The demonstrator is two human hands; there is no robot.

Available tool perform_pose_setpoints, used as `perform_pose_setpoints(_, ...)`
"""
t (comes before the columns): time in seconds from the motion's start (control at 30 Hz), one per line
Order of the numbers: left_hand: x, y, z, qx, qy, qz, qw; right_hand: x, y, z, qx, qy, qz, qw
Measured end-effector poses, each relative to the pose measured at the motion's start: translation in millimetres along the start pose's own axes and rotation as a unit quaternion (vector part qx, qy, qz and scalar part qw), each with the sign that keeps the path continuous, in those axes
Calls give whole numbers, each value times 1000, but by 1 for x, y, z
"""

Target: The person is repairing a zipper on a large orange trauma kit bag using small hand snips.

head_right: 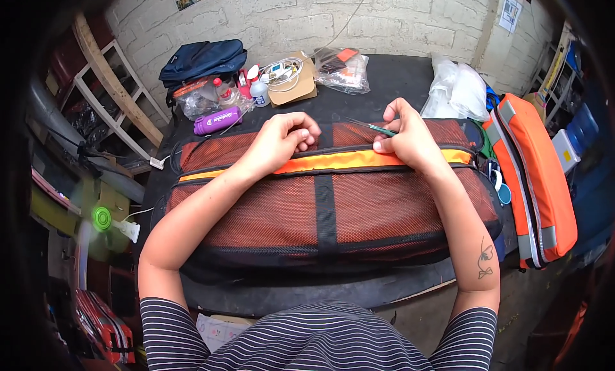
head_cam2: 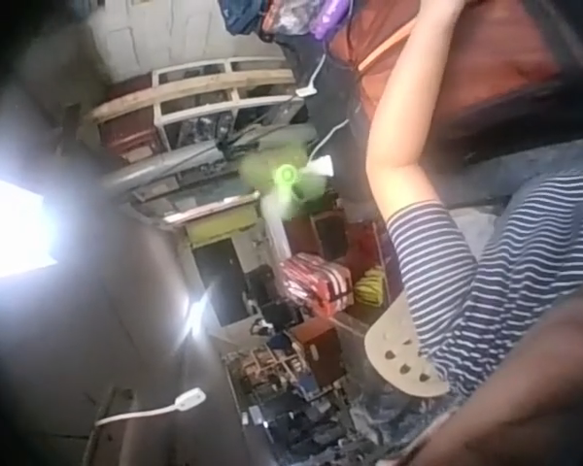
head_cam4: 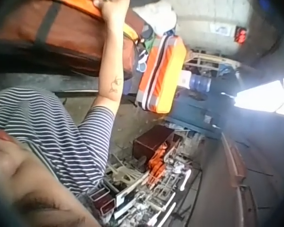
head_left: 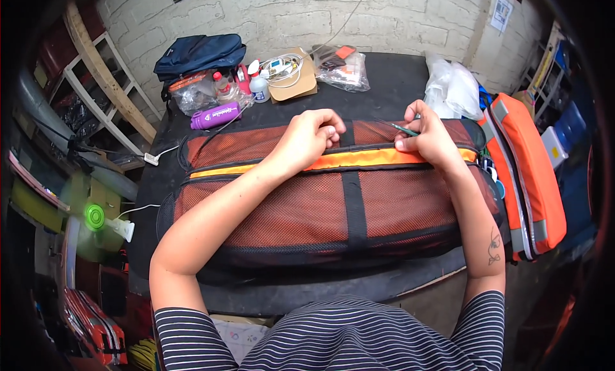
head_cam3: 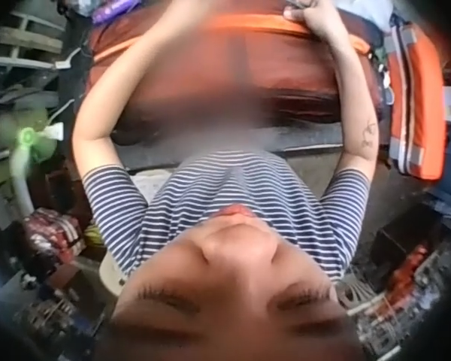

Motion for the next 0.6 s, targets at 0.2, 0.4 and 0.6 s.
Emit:
perform_pose_setpoints(0.2, -6, -18, -15, -137, -17, 82, 987, -1, 2, -2, -32, -14, -6, 999)
perform_pose_setpoints(0.4, -12, -26, -24, 7, -77, -52, 996, -3, 2, -2, -50, -6, -7, 999)
perform_pose_setpoints(0.6, 0, -47, -31, -280, -325, -145, 891, -5, 2, -4, -46, -15, -15, 999)
Point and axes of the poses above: each hand's wrist, its own x-axis away from the middle knuckle, its own y-axis out of the back of the hand, z = x × y, the point moved 3 cm from there along -x, towards the middle knuckle, and after that the axes turned 15 degrees about -x, right-handed, at the moved point
